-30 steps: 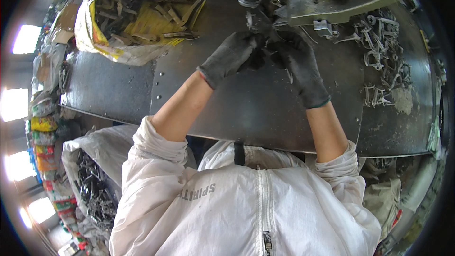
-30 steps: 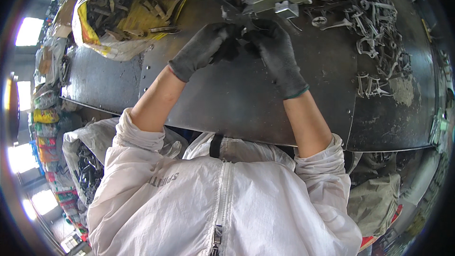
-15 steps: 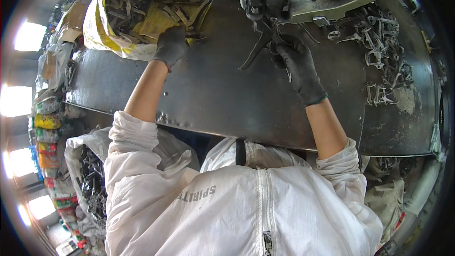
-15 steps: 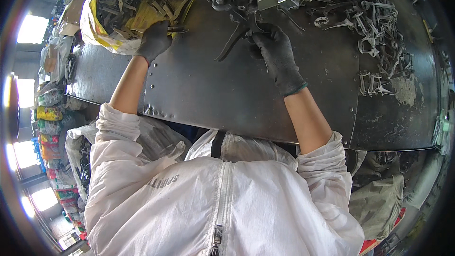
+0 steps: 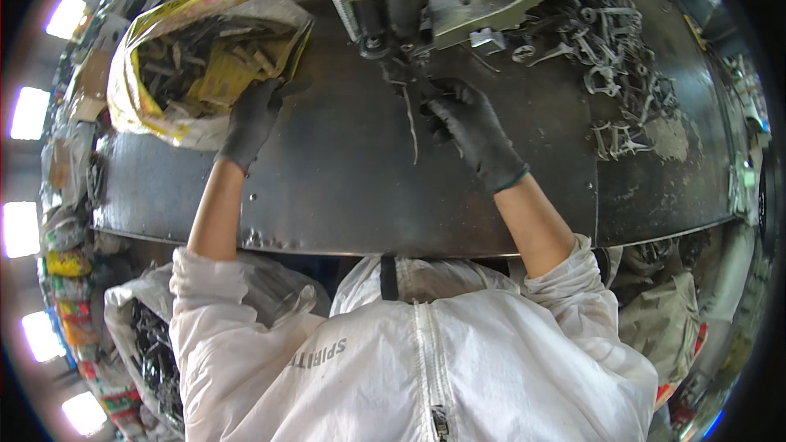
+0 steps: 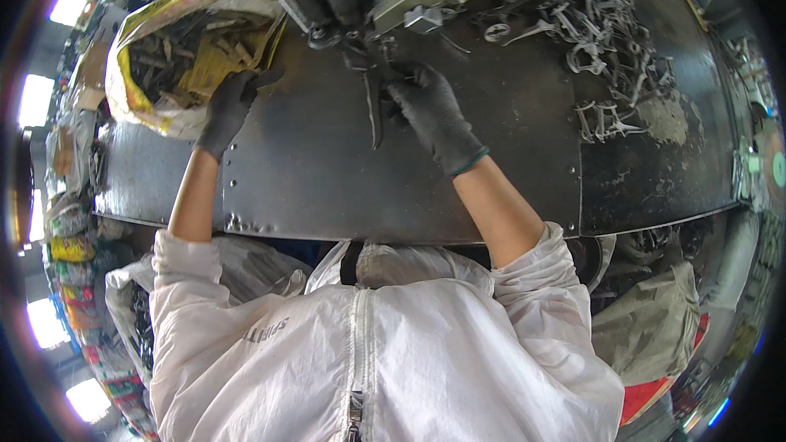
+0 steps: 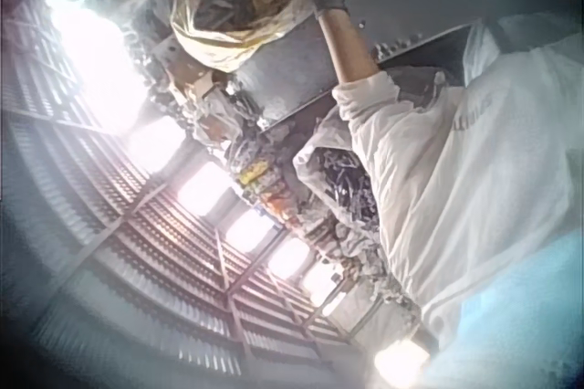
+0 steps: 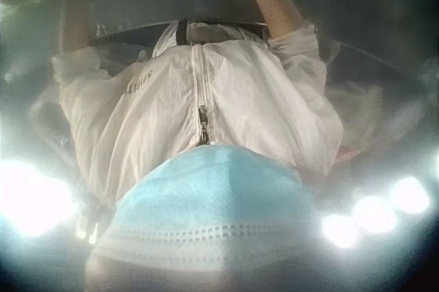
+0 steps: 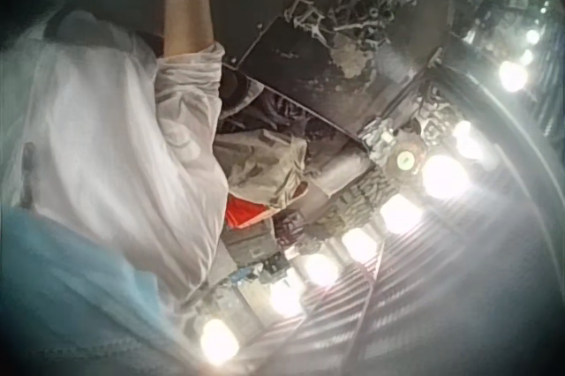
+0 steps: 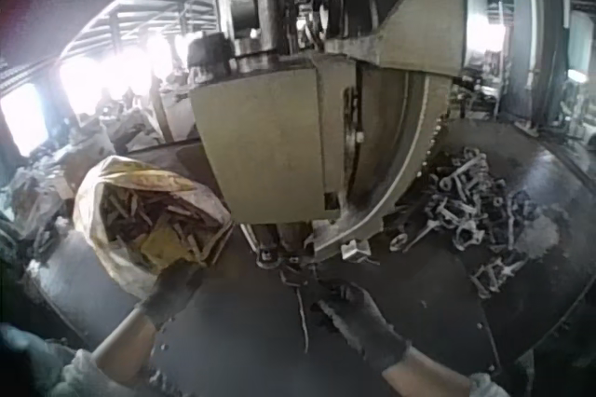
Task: The person picks up metal components from a bag, positions them into a machine to be joined, and places the assembled tools onto the workbench. The process is repeated as the person clears the workspace by moving finished tools aside and retrieving more parts.
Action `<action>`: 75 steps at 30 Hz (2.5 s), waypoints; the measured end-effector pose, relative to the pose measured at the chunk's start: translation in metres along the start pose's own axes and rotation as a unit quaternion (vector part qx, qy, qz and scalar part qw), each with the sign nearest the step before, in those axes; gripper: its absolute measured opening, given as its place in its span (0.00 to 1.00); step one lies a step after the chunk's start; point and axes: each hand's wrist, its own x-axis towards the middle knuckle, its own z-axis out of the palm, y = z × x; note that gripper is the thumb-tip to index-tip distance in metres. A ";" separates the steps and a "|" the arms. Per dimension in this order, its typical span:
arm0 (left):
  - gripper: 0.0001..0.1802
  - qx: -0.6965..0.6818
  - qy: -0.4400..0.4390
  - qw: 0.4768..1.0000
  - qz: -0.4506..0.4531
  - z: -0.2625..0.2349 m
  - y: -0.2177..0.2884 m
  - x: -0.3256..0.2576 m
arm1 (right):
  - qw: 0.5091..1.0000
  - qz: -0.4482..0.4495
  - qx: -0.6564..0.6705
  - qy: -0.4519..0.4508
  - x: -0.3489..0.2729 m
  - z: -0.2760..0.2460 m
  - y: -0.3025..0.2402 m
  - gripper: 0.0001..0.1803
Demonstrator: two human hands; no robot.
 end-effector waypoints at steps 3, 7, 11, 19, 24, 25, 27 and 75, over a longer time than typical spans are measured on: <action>0.11 -0.098 0.026 0.994 -0.031 -0.028 0.062 0.010 | 1.000 0.012 -0.015 0.020 0.003 -0.006 -0.003 0.16; 0.11 -0.359 -0.009 0.933 -0.025 -0.034 0.150 -0.008 | 0.998 0.013 0.047 0.030 0.003 0.005 0.006 0.18; 0.12 -0.479 -0.092 0.872 -0.044 -0.004 0.196 -0.015 | 0.998 -0.040 -0.039 -0.017 0.008 -0.012 -0.013 0.18; 0.06 -0.502 -0.104 0.843 -0.165 0.035 0.190 -0.024 | 0.590 -0.119 -0.688 0.406 0.038 -0.312 -0.130 0.35; 0.05 -0.510 -0.096 0.833 -0.193 0.038 0.186 -0.024 | 0.788 -0.199 -0.540 0.218 0.052 -0.321 -0.080 0.31; 0.05 -0.517 -0.095 0.828 -0.195 0.037 0.184 -0.025 | 0.799 -0.322 -0.479 0.168 0.047 -0.300 -0.075 0.31; 0.06 -0.520 -0.091 0.825 -0.204 0.035 0.179 -0.029 | 0.904 -0.120 -0.340 0.231 0.033 -0.293 -0.107 0.32; 0.21 -0.451 -0.134 0.875 -0.118 0.058 0.161 0.029 | 0.998 -0.045 -0.044 -0.025 0.029 0.007 -0.016 0.16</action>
